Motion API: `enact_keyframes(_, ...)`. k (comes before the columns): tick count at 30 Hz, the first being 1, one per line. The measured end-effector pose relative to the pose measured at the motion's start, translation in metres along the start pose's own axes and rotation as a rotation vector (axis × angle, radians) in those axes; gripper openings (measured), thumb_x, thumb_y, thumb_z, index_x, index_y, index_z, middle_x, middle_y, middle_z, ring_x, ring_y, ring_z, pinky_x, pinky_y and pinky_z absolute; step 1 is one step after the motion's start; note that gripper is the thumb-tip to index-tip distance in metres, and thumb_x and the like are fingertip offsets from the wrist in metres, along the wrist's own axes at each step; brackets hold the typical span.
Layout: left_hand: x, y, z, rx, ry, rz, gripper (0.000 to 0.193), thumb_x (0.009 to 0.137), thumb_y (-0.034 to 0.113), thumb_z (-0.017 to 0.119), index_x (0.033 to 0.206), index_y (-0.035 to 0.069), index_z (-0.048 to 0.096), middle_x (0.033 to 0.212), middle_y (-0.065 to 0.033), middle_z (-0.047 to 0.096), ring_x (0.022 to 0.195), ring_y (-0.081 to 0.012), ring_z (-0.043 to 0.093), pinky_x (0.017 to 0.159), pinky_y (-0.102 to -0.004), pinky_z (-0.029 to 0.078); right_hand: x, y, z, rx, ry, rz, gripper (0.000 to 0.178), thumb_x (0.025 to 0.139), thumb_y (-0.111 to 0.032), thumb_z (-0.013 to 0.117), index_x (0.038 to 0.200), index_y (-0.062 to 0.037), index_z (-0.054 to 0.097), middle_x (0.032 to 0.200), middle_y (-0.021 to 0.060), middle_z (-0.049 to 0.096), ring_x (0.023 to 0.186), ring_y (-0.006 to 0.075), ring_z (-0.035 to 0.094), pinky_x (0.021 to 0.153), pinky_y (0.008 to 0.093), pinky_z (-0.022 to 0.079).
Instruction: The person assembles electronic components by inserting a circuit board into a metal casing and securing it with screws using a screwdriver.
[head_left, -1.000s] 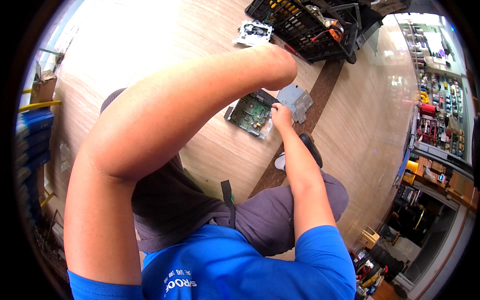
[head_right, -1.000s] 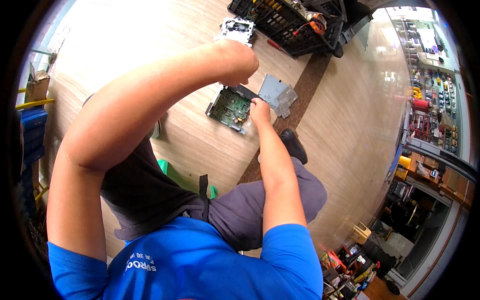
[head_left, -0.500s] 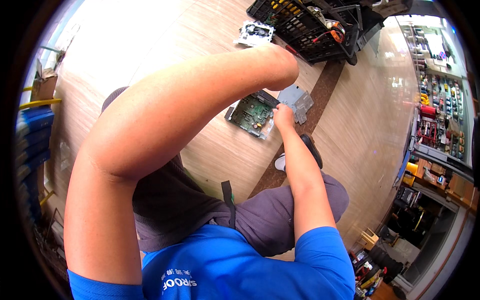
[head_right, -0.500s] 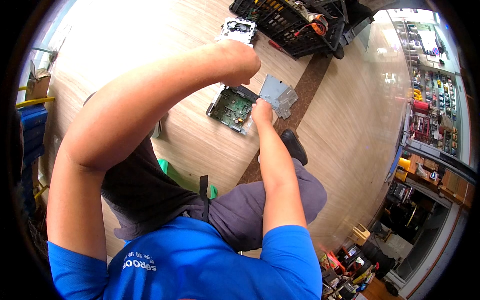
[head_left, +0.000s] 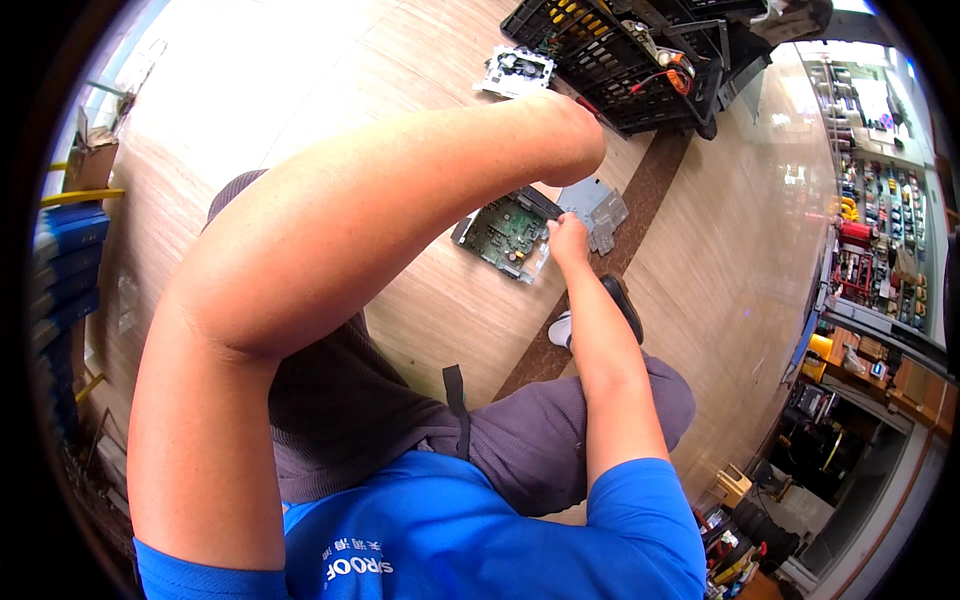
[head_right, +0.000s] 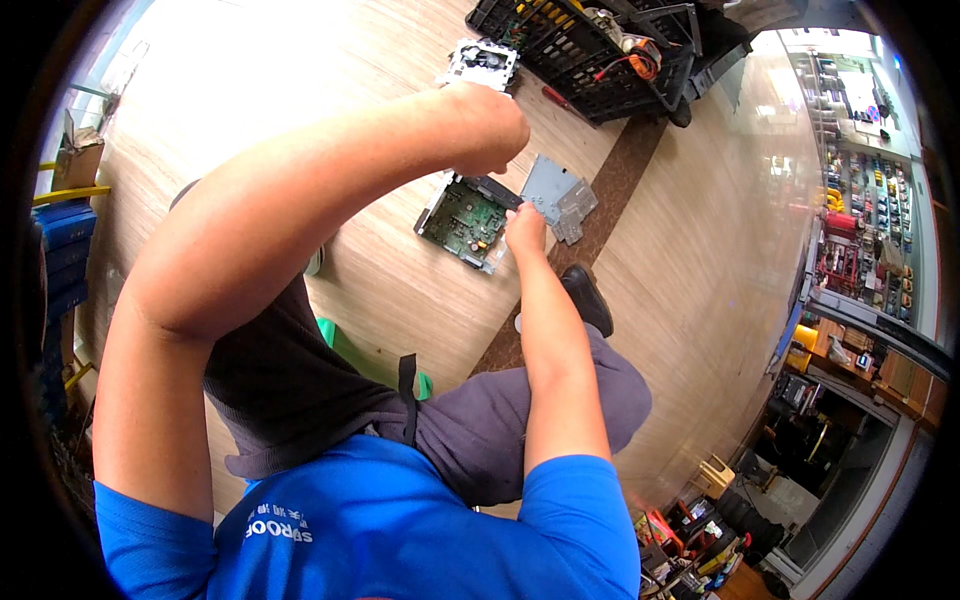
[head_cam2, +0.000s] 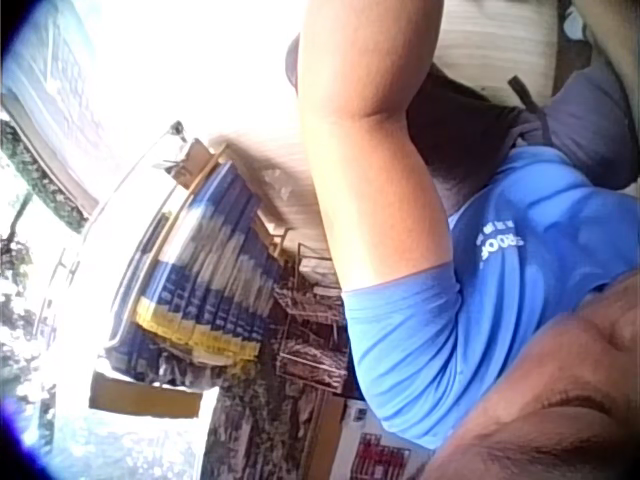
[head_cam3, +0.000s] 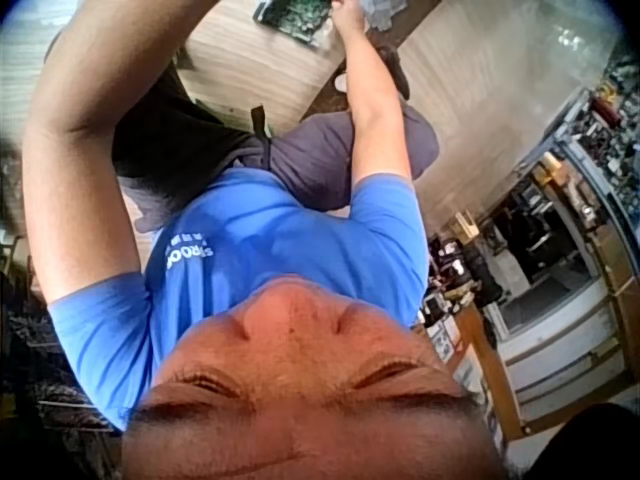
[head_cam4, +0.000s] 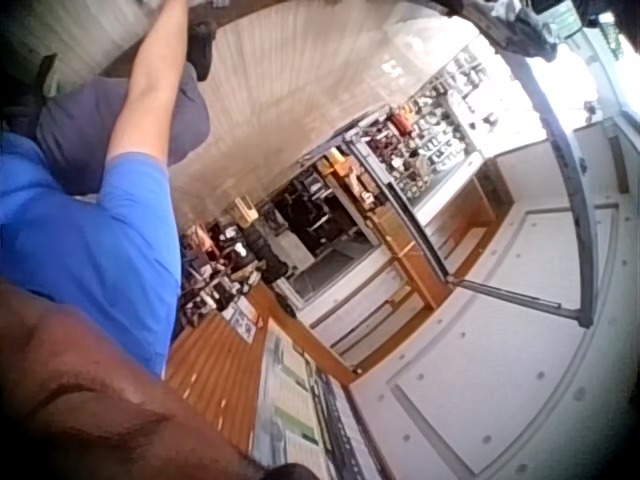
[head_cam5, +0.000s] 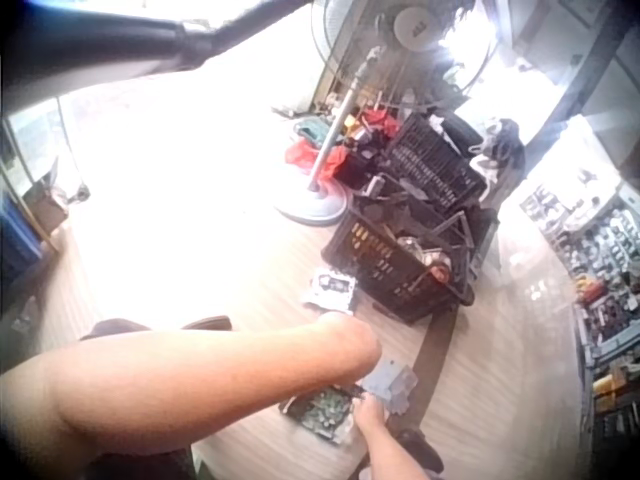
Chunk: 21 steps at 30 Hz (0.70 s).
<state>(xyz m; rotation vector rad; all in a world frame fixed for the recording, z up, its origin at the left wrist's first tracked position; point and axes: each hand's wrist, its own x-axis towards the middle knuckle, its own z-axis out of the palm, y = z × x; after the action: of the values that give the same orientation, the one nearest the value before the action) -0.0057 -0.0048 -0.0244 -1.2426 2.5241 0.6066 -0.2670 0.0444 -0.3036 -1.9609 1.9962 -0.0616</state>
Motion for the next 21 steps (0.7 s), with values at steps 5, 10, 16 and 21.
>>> enact_keyframes(5,0.000,-0.004,0.005,0.027,-0.011,0.004,0.028,0.087,0.031,0.070,0.096,0.005,0.074,0.098,-0.0129,0.072,0.095,-0.0283,0.069,0.080,-0.0391,0.054,-0.003,-0.027,-0.019,-0.221,-0.161,0.100,0.025,0.088,-0.026,0.065,0.096,-0.0026,0.069,0.096,0.0220,0.069,0.093,0.0419,0.065,0.083,0.0485,0.052)
enact_keyframes(10,0.000,-0.005,0.005,0.024,-0.009,0.007,0.028,0.087,0.031,0.070,0.096,0.006,0.075,0.098,-0.0127,0.072,0.095,-0.0284,0.069,0.080,-0.0388,0.054,-0.008,-0.026,-0.017,-0.121,-0.112,0.012,0.020,0.088,-0.020,0.062,0.101,-0.0068,0.070,0.099,0.0201,0.069,0.097,0.0395,0.065,0.087,0.0469,0.052)
enact_keyframes(16,0.000,-0.002,0.003,0.030,0.013,0.009,0.028,0.087,0.032,0.070,0.096,0.005,0.074,0.098,-0.0131,0.072,0.094,-0.0284,0.069,0.080,-0.0386,0.054,-0.002,-0.003,0.000,0.040,-0.068,-0.101,0.020,0.087,-0.017,0.062,0.104,-0.0088,0.070,0.100,0.0189,0.069,0.096,0.0368,0.066,0.085,0.0444,0.052)
enact_keyframes(21,0.002,-0.001,0.001,0.048,0.012,0.034,0.028,0.087,0.032,0.070,0.095,0.005,0.075,0.097,-0.0133,0.072,0.093,-0.0281,0.069,0.080,-0.0384,0.054,0.000,0.001,0.001,0.057,-0.067,-0.055,0.022,0.088,-0.022,0.064,0.097,-0.0032,0.069,0.097,0.0215,0.069,0.094,0.0394,0.065,0.082,0.0463,0.052)
